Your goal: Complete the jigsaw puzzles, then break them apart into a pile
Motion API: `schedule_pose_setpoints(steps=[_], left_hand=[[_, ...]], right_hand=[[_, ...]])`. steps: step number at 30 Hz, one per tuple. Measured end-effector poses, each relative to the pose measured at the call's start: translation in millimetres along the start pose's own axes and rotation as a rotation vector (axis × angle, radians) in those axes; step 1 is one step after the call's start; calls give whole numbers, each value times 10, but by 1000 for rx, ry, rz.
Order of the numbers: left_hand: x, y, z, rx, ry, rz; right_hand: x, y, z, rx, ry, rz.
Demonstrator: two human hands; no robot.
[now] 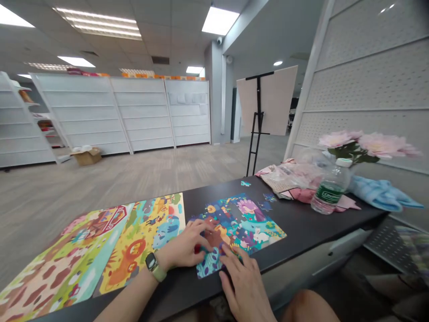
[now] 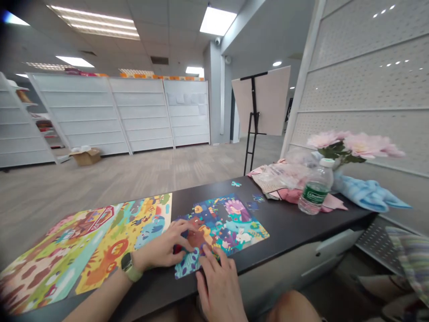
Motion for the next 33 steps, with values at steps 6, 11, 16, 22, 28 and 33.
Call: schedule_pose_setpoints(steps=[6,11,16,22,28,33], left_hand=[[69,110,-7,56,53,33],[172,108,-3,60,90,162],[170,104,-20,29,71,183],[192,96,-33,10,75,246],[197,92,-26,19,76,251],[217,61,-28,-3,67,281]], right_hand=[[-24,-8,-6,43,-75,-54],[-78,-53,-78,74,-155,-98],[-65,-3,-106,37,-232,-76],[41,59,-51,-71,-225,13],[127,67,-7,-80,-191,43],[186,82,10,-108,-116,55]])
Point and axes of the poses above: each hand's wrist, its own z-axis away from the middle knuckle, its own x-axis out of the palm, y = z × x, the point moved 4 cm from there along -z, towards the middle knuckle, and after that the axes turned 9 degrees about y, right-handed, at the moved point
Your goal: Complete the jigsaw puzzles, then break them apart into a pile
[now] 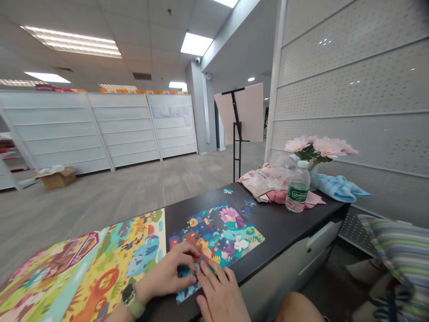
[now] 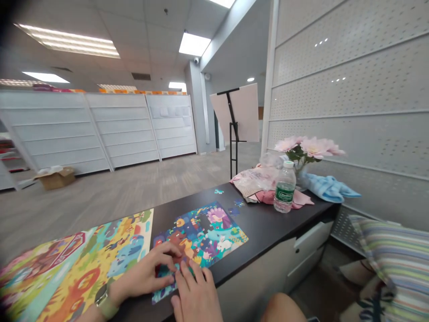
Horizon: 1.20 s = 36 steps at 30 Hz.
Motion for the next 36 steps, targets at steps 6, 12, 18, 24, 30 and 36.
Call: schedule_pose_setpoints(steps=[6,12,18,24,30,36], left_hand=[[32,2,16,-33,-59,115],[35,-41,15,-31,-74,166],[5,-50,34,-17,-50,136],[-54,-25,37,20,1,75],[76,-51,-235,-67,-13,-222],[-224,-344,-646,-221,134,-442]], right_hand=[[318,82,125,-126,252,114],[288,155,173,-269,269,129],[77,98,167,-209,182,83],[141,90,233,-130,165,37],[153,62,173,-155,241,79],[130,112,168,-257,395,162]])
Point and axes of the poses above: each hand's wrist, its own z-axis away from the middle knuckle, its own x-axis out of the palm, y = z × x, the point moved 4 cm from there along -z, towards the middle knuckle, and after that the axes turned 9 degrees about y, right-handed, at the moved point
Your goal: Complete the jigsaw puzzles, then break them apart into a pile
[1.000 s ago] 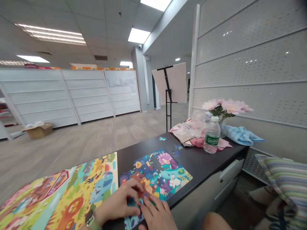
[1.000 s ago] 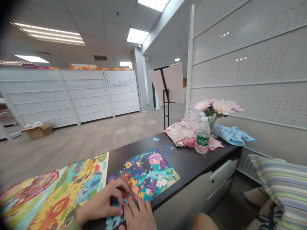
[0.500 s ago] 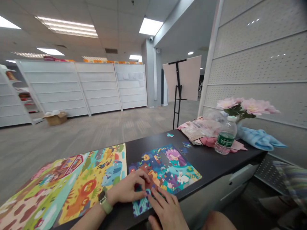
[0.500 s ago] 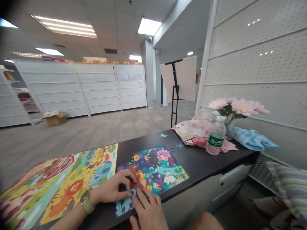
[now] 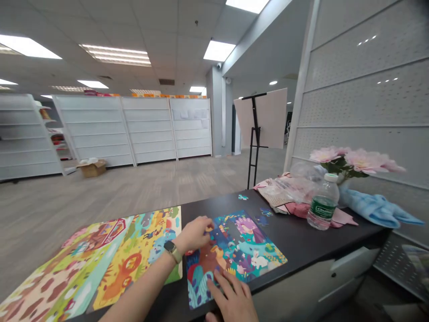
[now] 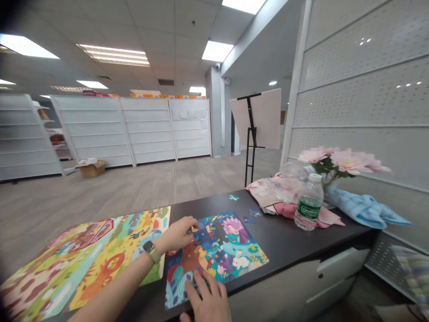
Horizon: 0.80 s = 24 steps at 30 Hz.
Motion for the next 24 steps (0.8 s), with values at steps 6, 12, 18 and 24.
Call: schedule_pose_setpoints(steps=[6,12,18,24], left_hand=[[-30,-509,-26,-232,131,-123],[-36,-656,78,-320,175,-144],[-80,-678,109,-337,196,-91],[-83,-687,102,-328,305,1]], right_hand=[[177,-11,163,-49,93,136],[193,-34,179,27,245,151],[76,49,150,-93,43,68],[178,12,226,19,-74,-1]])
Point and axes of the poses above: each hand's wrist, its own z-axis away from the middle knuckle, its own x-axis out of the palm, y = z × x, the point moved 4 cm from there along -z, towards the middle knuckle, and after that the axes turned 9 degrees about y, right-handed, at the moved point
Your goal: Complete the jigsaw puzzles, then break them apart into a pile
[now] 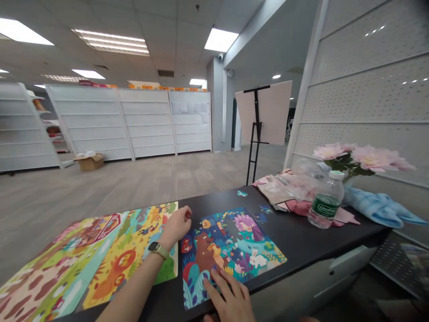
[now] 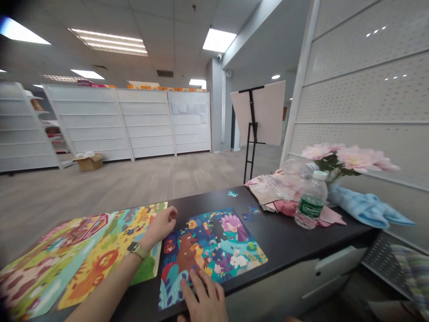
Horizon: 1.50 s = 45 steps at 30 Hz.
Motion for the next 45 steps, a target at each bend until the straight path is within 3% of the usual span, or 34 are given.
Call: schedule_pose_setpoints(steps=[5,13,21,27,31,34,37,42,45], left_hand=[[-160,-133,-121,-44,107,34],[-148,-205,-10,44,-11,-15],[102,59,65,187,-115,-24],[135,185,128,213,-151,-19],[203,659,238,302,-184,30],[386,1115,307,476,-313,73],[572,1343,272,544,-370,62],[719,1243,125,475,-333,68],[660,1074,97,429,-324,109]], right_hand=[[106,27,69,54,-31,-37],[107,60,55,-45,-6,-25],[80,36,58,42,20,-4],[18,1,23,41,-85,-43],[-37,-6,-22,79,-94,-50],[-3,1,-22,39,-54,-41],[106,7,14,25,4,-9],[237,-16,60,39,-14,44],[181,-24,56,49,-77,-11]])
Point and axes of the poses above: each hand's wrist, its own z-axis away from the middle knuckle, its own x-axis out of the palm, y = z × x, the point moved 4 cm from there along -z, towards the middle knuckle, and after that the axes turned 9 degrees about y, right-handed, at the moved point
